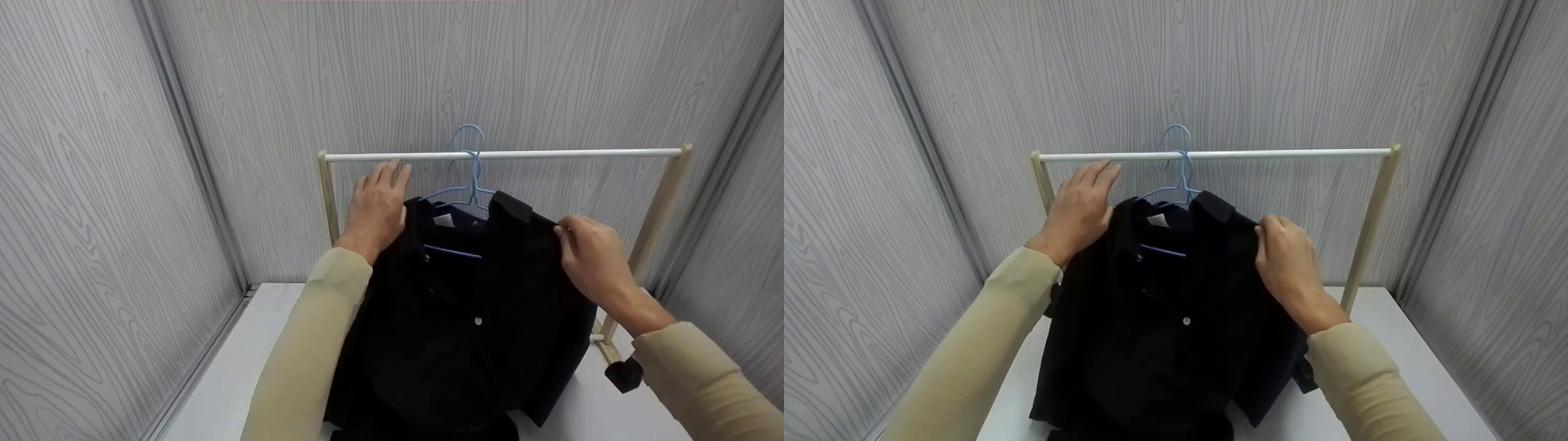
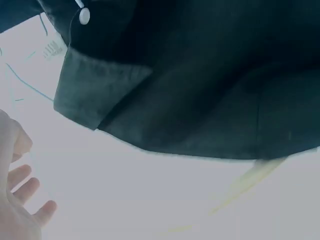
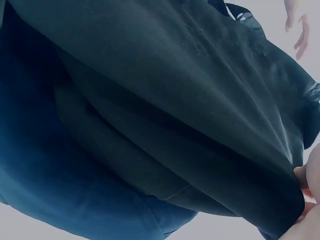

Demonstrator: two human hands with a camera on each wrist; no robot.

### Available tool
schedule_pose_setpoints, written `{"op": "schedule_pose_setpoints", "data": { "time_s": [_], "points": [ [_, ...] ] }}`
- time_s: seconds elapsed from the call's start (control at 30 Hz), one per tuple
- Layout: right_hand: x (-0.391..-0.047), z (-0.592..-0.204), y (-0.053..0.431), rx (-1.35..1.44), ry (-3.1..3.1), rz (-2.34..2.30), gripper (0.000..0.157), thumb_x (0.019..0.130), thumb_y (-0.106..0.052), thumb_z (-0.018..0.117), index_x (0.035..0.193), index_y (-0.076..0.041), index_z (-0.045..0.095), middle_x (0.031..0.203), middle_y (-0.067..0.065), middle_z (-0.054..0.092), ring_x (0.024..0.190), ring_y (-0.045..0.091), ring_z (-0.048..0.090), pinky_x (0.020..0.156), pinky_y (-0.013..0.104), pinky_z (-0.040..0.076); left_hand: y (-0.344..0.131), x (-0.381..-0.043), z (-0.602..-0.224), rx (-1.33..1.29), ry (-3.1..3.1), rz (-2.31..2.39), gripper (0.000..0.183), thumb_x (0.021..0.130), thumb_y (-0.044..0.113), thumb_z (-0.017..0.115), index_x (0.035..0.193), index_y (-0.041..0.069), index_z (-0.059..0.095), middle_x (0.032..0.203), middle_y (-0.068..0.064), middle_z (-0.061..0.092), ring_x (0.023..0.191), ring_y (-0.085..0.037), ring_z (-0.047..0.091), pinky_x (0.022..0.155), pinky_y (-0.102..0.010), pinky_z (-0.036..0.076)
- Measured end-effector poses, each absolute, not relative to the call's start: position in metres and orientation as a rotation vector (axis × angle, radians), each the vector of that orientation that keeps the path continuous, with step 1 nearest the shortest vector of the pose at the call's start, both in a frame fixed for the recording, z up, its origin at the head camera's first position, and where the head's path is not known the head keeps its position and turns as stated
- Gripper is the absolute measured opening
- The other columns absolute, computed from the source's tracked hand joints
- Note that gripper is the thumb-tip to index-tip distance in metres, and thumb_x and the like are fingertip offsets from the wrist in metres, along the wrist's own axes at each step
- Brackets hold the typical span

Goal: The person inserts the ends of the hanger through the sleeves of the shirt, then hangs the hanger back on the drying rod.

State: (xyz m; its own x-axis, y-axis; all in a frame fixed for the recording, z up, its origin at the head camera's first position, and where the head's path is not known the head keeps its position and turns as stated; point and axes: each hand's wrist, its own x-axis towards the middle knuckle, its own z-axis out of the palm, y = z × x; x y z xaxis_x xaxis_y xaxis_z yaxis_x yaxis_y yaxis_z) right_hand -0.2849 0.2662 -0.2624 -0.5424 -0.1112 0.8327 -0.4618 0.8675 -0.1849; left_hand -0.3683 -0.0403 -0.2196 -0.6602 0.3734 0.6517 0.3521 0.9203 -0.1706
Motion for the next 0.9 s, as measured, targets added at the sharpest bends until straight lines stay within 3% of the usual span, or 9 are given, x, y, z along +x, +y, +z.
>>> {"op": "schedule_pose_setpoints", "data": {
  "time_s": [0.3, 0.53, 0.8, 0.9],
  "points": [
    [-0.285, -0.263, 0.260, 0.339, -2.197, 0.499, 0.015, 0.090, -0.010, 0.050, 0.083, -0.001, 0.060, 0.075, 0.013, 0.061, 0.069, 0.028, 0.056, 0.063, 0.042, 0.042, -0.037, -0.370, -0.207, -0.348, -2.522, -0.007, 0.064, 0.090, 0.016, 0.047, 0.144, 0.023, 0.013, 0.149, -0.010, 0.014, 0.138, -0.025, 0.012, 0.106, -0.051, 0.021],
    [-0.287, -0.271, 0.259, 0.356, -2.217, 0.518, 0.014, 0.089, -0.008, 0.051, 0.086, 0.001, 0.060, 0.080, 0.017, 0.063, 0.074, 0.032, 0.059, 0.066, 0.044, 0.045, -0.036, -0.371, -0.206, -0.318, -2.505, 0.068, 0.069, 0.087, 0.016, 0.051, 0.144, 0.023, 0.013, 0.148, -0.010, 0.017, 0.137, -0.025, 0.015, 0.105, -0.053, 0.023],
    [-0.291, -0.285, 0.258, 0.358, -2.241, 0.513, 0.012, 0.089, -0.008, 0.051, 0.083, -0.001, 0.059, 0.078, 0.014, 0.063, 0.073, 0.031, 0.059, 0.064, 0.043, 0.044, -0.036, -0.372, -0.205, -0.314, -2.531, 0.081, 0.068, 0.088, 0.015, 0.049, 0.144, 0.023, 0.011, 0.149, -0.010, 0.016, 0.137, -0.025, 0.014, 0.105, -0.053, 0.022],
    [-0.291, -0.290, 0.257, 0.336, -2.268, 0.513, 0.011, 0.089, -0.008, 0.051, 0.083, -0.002, 0.058, 0.077, 0.012, 0.061, 0.072, 0.030, 0.058, 0.064, 0.044, 0.043, -0.036, -0.372, -0.207, -0.309, -2.496, 0.096, 0.071, 0.086, 0.015, 0.054, 0.144, 0.022, 0.014, 0.148, -0.011, 0.019, 0.136, -0.026, 0.017, 0.104, -0.053, 0.024]
  ]
}}
